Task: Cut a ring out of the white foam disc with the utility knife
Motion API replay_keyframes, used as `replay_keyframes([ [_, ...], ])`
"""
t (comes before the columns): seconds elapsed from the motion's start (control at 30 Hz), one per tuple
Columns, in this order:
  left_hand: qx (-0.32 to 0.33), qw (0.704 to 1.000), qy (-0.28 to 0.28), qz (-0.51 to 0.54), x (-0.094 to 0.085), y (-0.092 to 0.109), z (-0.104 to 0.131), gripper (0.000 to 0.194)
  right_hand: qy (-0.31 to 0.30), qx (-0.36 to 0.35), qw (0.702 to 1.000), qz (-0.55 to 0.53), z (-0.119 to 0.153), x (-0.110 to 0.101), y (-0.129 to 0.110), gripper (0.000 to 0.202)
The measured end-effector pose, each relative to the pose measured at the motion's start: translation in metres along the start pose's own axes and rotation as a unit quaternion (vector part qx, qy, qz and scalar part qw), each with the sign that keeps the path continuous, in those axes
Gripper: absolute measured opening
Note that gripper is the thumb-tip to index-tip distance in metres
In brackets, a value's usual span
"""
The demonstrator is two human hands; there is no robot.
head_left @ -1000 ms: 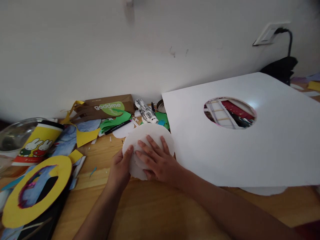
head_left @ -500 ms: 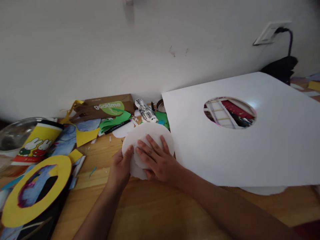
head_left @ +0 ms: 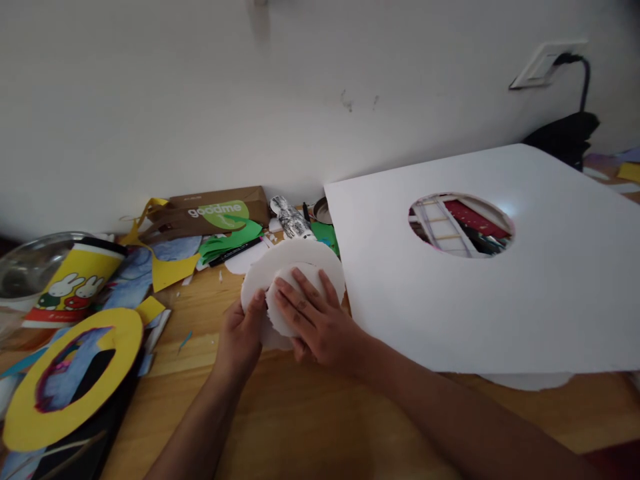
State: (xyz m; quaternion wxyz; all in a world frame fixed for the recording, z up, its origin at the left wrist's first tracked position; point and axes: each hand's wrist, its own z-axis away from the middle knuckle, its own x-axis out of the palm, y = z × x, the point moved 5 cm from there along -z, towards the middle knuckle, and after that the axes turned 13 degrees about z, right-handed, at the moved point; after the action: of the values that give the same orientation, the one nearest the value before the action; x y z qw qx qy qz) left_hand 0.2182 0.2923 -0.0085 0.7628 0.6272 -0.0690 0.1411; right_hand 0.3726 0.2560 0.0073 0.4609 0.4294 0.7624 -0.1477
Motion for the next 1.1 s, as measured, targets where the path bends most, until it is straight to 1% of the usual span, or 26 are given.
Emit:
replay_keyframes([
  [0.1, -0.01, 0.999, 0.006, 0.045, 0.003, -0.002, 0.002, 0.047, -0.002, 0.011, 1.0, -0.005, 0.001, 0.001, 0.001, 0.07],
  [0.17, -0.022, 0.997, 0.006, 0.073, 0.005, -0.004, 0.002, 0.044, 0.005, 0.031, 0.999, -0.008, 0.002, 0.003, 0.002, 0.072],
  [0.27, -0.044, 0.993, -0.008, 0.108, 0.007, -0.005, 0.002, 0.043, 0.0, 0.058, 0.998, -0.008, 0.003, 0.005, 0.005, 0.067],
  [0.33, -0.056, 0.99, -0.023, 0.128, 0.009, -0.002, 0.001, 0.048, -0.006, 0.066, 0.998, 0.0, 0.004, 0.006, 0.006, 0.065],
  [0.5, -0.084, 0.984, -0.046, 0.153, 0.009, 0.004, -0.003, 0.063, -0.012, 0.053, 0.998, 0.019, 0.004, 0.0, 0.005, 0.055],
  [0.57, -0.092, 0.983, -0.047, 0.152, 0.006, 0.005, -0.007, 0.064, -0.002, 0.042, 0.999, 0.016, 0.005, -0.002, 0.003, 0.052],
  [0.63, -0.097, 0.984, -0.048, 0.141, 0.003, 0.005, -0.01, 0.06, 0.015, 0.03, 0.999, 0.011, 0.006, -0.004, 0.001, 0.049],
  [0.7, -0.096, 0.987, -0.044, 0.124, -0.001, 0.005, -0.011, 0.057, 0.036, 0.024, 0.999, 0.008, 0.007, -0.006, 0.0, 0.046],
  [0.8, -0.077, 0.991, -0.03, 0.104, -0.004, 0.005, -0.012, 0.056, 0.048, 0.021, 0.999, 0.008, 0.007, -0.006, -0.001, 0.044],
  [0.97, -0.044, 0.995, -0.031, 0.086, -0.003, 0.006, -0.01, 0.057, 0.063, 0.015, 0.998, 0.006, 0.005, -0.008, 0.0, 0.044],
  [1.1, -0.021, 0.997, -0.03, 0.07, -0.005, 0.008, -0.008, 0.056, 0.09, 0.016, 0.996, 0.011, 0.006, -0.01, 0.0, 0.042],
])
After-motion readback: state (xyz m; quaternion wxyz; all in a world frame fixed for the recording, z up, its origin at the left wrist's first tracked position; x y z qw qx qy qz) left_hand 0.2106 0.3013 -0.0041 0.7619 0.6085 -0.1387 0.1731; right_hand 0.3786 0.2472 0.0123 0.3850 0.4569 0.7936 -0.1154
